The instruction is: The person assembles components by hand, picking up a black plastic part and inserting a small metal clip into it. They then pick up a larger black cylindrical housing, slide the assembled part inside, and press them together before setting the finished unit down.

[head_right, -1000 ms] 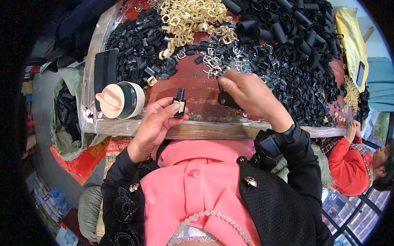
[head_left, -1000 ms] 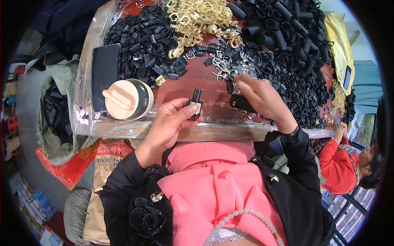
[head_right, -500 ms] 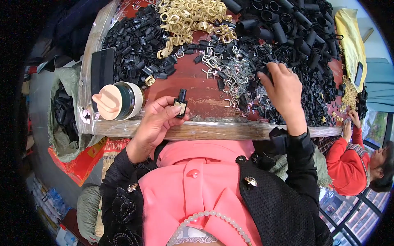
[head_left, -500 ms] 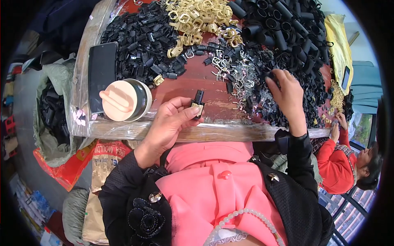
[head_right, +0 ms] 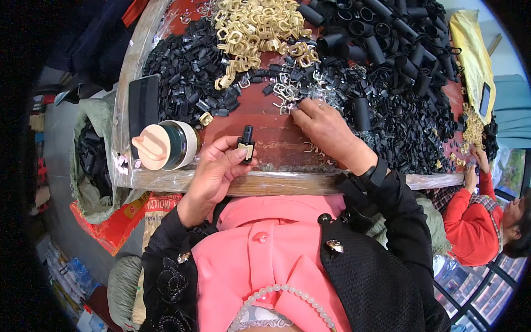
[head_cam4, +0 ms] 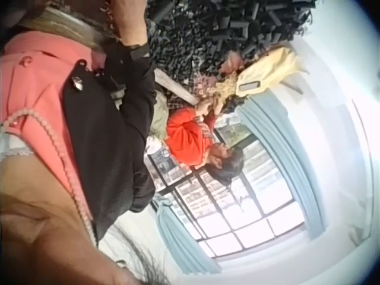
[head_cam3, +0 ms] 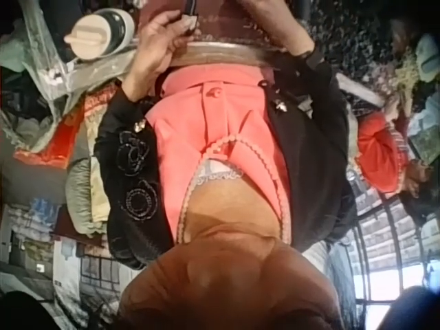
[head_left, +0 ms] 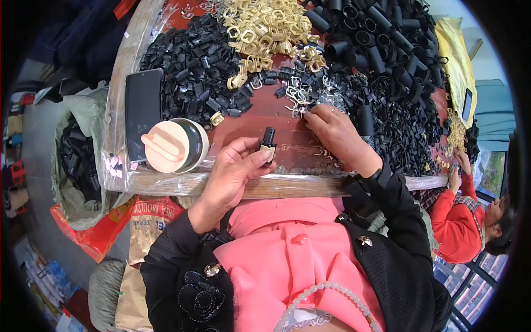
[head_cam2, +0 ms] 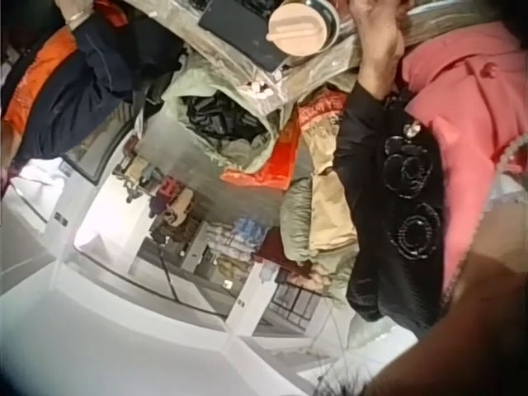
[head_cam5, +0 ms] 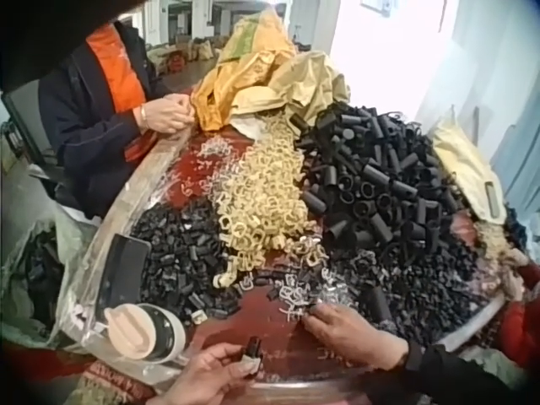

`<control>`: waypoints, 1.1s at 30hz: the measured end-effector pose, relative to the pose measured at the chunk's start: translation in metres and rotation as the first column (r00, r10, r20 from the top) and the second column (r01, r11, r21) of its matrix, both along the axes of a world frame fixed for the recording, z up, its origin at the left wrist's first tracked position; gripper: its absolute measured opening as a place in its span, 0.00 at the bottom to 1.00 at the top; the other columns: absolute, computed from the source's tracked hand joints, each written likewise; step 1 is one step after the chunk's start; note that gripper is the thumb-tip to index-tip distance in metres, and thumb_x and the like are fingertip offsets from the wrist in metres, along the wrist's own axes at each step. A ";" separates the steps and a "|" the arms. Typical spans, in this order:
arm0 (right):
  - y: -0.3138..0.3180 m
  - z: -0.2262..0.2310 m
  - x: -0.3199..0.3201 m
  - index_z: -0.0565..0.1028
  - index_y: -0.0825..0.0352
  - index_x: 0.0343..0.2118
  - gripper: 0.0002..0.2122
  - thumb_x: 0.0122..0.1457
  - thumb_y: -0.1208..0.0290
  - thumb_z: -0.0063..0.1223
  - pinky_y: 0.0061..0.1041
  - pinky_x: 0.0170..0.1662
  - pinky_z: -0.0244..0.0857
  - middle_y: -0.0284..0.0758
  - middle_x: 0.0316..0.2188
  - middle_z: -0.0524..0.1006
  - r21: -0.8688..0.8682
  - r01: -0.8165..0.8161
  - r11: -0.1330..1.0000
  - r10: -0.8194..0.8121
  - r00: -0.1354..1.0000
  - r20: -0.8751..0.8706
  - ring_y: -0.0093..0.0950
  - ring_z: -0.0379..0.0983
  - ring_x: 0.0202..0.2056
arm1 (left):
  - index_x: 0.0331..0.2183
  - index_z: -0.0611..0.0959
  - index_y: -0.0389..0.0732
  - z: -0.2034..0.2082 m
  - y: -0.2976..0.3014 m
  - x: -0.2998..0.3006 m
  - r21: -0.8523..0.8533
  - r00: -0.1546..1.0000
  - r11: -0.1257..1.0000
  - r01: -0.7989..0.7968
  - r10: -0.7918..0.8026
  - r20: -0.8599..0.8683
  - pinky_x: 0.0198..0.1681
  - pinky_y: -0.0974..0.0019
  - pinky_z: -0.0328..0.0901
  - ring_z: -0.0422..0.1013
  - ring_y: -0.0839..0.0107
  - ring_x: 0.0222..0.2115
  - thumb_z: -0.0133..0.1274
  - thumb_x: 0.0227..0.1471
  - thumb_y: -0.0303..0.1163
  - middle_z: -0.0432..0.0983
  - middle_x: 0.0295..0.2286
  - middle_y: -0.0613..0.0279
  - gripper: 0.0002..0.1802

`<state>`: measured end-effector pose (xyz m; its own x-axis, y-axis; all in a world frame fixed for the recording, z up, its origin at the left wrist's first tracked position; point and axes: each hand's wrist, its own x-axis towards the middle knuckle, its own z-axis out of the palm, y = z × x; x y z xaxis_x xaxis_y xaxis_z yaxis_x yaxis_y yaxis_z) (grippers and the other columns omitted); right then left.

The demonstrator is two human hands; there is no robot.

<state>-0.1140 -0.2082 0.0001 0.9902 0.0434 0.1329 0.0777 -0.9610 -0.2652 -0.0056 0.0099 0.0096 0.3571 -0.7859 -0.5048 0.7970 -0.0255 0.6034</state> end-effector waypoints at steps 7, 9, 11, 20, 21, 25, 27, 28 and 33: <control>-0.004 0.008 -0.001 0.69 0.70 0.33 0.11 0.43 0.78 0.47 0.28 0.35 0.61 0.38 0.32 0.66 0.037 -0.039 0.999 0.035 0.995 0.094 0.34 0.65 0.33 | 0.36 0.70 0.34 0.001 0.002 -0.004 -0.029 0.999 0.999 -0.015 0.017 0.037 0.31 0.75 0.68 0.71 0.71 0.29 0.48 0.46 0.25 0.72 0.30 0.58 0.12; -0.004 0.005 -0.001 0.69 0.70 0.32 0.11 0.42 0.77 0.46 0.28 0.35 0.61 0.38 0.32 0.66 -0.006 -0.040 0.999 0.040 0.997 0.068 0.34 0.65 0.33 | 0.36 0.70 0.34 0.001 0.002 -0.007 -0.031 0.999 0.999 -0.016 0.018 0.045 0.32 0.75 0.68 0.71 0.71 0.30 0.48 0.47 0.25 0.72 0.30 0.58 0.12; -0.007 0.003 0.001 0.69 0.69 0.31 0.11 0.42 0.76 0.46 0.28 0.35 0.61 0.37 0.31 0.66 -0.082 -0.045 0.996 0.045 0.999 0.000 0.34 0.65 0.33 | 0.36 0.70 0.34 0.001 -0.001 -0.007 -0.025 0.999 0.999 -0.021 0.022 0.049 0.32 0.74 0.68 0.71 0.70 0.30 0.48 0.47 0.25 0.72 0.30 0.57 0.12; -0.005 0.001 0.004 0.70 0.67 0.29 0.10 0.40 0.74 0.45 0.25 0.33 0.59 0.35 0.30 0.67 -0.086 -0.043 0.995 0.056 0.987 0.149 0.32 0.65 0.31 | 0.36 0.70 0.34 -0.001 -0.007 -0.004 -0.033 0.997 0.997 -0.063 0.064 0.042 0.32 0.75 0.68 0.71 0.70 0.30 0.48 0.47 0.26 0.72 0.30 0.55 0.12; -0.005 -0.001 0.006 0.70 0.67 0.29 0.09 0.41 0.74 0.45 0.25 0.32 0.60 0.35 0.29 0.67 -0.076 -0.023 0.997 0.032 0.993 0.113 0.32 0.65 0.29 | 0.36 0.70 0.34 -0.001 -0.008 -0.004 -0.033 0.997 0.997 -0.064 0.065 0.044 0.32 0.75 0.68 0.71 0.70 0.30 0.48 0.47 0.26 0.72 0.31 0.55 0.12; -0.001 -0.005 0.009 0.70 0.67 0.27 0.07 0.43 0.75 0.46 0.27 0.30 0.60 0.35 0.24 0.67 0.165 0.065 0.984 -0.078 0.994 0.077 0.32 0.65 0.25 | 0.36 0.70 0.35 0.002 -0.012 -0.003 -0.026 0.995 0.997 -0.074 0.075 0.060 0.32 0.75 0.68 0.71 0.70 0.30 0.48 0.47 0.26 0.72 0.31 0.55 0.11; 0.006 0.000 0.011 0.69 0.67 0.25 0.04 0.44 0.75 0.47 0.28 0.27 0.60 0.35 0.20 0.67 0.571 0.109 0.814 -0.204 0.973 0.105 0.32 0.65 0.22 | 0.36 0.71 0.35 0.003 -0.012 -0.002 -0.021 0.992 0.995 -0.100 0.101 0.073 0.32 0.75 0.68 0.71 0.70 0.30 0.48 0.47 0.26 0.72 0.31 0.55 0.11; 0.007 0.003 0.012 0.69 0.67 0.25 0.04 0.44 0.75 0.47 0.28 0.27 0.60 0.35 0.20 0.67 0.573 0.105 0.813 -0.203 0.973 0.110 0.32 0.65 0.22 | 0.36 0.71 0.35 0.004 -0.013 -0.002 -0.019 0.992 0.995 -0.102 0.103 0.079 0.32 0.75 0.68 0.71 0.70 0.30 0.48 0.47 0.26 0.72 0.31 0.55 0.11; 0.009 0.011 0.005 0.66 0.67 0.19 0.03 0.44 0.75 0.46 0.31 0.25 0.61 0.36 0.16 0.65 0.539 0.302 0.786 -0.285 0.951 -0.118 0.34 0.67 0.22 | 0.36 0.71 0.35 0.008 -0.016 -0.004 -0.030 0.986 0.992 -0.121 0.124 0.112 0.32 0.75 0.68 0.71 0.71 0.30 0.48 0.47 0.26 0.72 0.31 0.56 0.11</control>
